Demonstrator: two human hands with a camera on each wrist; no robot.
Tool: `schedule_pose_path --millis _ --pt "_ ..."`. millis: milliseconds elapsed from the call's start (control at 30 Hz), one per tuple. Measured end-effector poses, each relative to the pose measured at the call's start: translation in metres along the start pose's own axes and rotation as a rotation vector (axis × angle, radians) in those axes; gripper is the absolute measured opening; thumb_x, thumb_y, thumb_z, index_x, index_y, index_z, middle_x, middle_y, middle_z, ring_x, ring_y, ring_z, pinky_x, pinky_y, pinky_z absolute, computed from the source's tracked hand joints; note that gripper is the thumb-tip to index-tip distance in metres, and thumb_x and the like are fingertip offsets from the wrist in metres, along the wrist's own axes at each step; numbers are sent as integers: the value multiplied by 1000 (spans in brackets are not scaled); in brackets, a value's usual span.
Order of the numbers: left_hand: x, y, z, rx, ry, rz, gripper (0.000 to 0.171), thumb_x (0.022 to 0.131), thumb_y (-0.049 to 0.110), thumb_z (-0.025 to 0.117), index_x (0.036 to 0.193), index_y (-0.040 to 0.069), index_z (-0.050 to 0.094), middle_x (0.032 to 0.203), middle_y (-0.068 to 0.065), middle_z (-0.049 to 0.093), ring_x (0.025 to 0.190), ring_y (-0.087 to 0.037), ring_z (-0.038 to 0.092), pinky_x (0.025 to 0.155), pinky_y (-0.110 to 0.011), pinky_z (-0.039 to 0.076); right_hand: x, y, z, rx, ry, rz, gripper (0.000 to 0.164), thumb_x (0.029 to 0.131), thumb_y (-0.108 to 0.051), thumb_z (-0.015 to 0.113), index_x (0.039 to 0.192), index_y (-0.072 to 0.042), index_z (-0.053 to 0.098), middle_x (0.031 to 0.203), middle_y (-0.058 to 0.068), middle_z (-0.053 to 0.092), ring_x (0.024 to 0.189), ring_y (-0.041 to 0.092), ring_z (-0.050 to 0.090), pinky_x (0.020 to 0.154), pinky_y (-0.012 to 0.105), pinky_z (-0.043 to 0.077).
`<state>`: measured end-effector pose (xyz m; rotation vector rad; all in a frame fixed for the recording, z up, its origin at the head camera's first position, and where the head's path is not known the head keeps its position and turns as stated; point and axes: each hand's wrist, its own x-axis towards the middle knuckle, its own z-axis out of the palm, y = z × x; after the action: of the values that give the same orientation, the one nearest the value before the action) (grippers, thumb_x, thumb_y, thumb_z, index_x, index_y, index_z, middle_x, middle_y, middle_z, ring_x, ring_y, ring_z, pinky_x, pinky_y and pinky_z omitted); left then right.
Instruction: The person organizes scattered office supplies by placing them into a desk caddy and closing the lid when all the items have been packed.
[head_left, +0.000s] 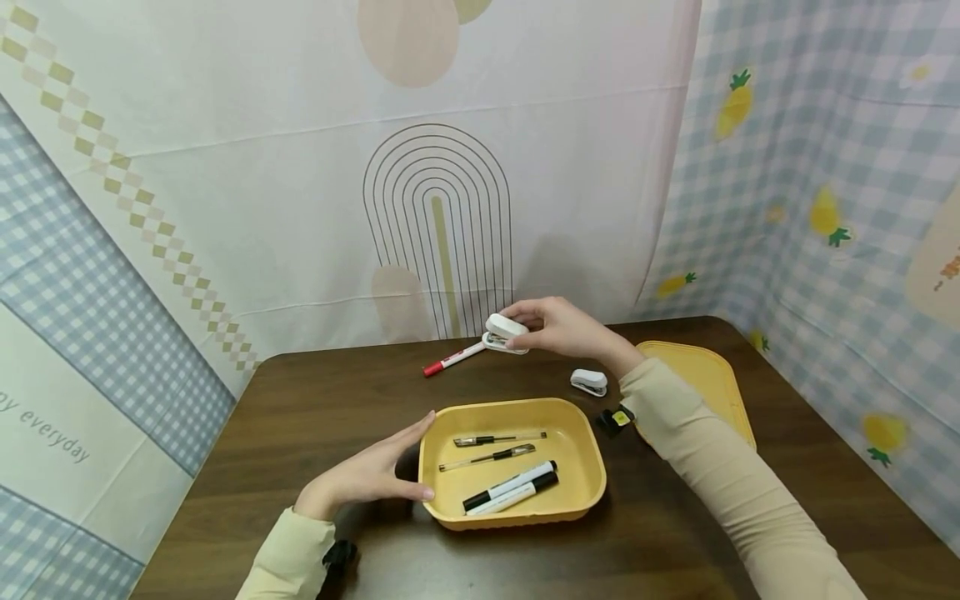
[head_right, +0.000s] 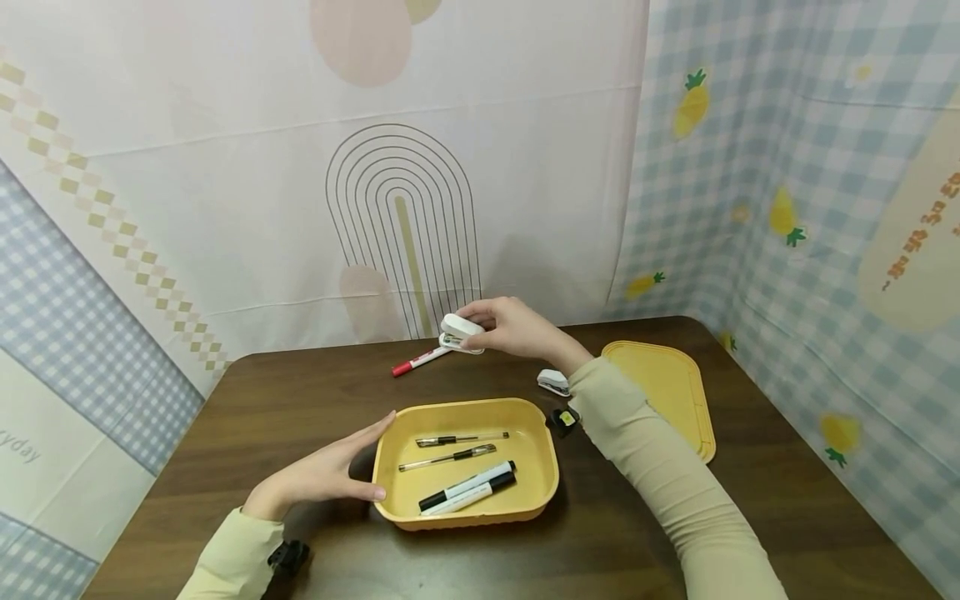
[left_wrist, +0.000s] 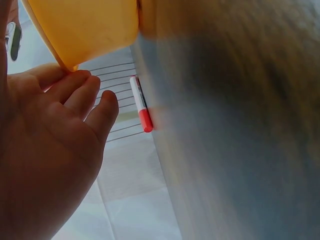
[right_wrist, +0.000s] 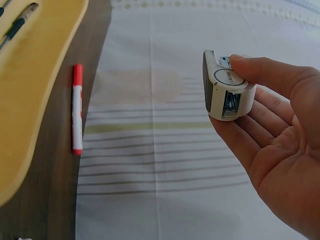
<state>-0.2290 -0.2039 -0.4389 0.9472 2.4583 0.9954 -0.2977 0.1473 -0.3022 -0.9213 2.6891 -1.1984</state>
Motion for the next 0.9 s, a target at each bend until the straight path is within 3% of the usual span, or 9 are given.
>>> schedule_pose_path --millis 300,900 --pt "0 0 1 0 -10 -11 108 83 46 81 164 21 13 167 4 15 151 -21 17 119 -54 21 4 -8 19 -36 -76 -41 43 90 -19 79 129 -7 67 118 7 71 105 21 69 88 36 56" --pt "1 0 2 7 -8 0 107 84 44 81 164 22 14 167 2 16 151 -22 18 118 -54 22 5 -7 47 -60 -192 -78 44 91 -18 77 132 -9 66 113 2 72 99 13 67 83 30 55"
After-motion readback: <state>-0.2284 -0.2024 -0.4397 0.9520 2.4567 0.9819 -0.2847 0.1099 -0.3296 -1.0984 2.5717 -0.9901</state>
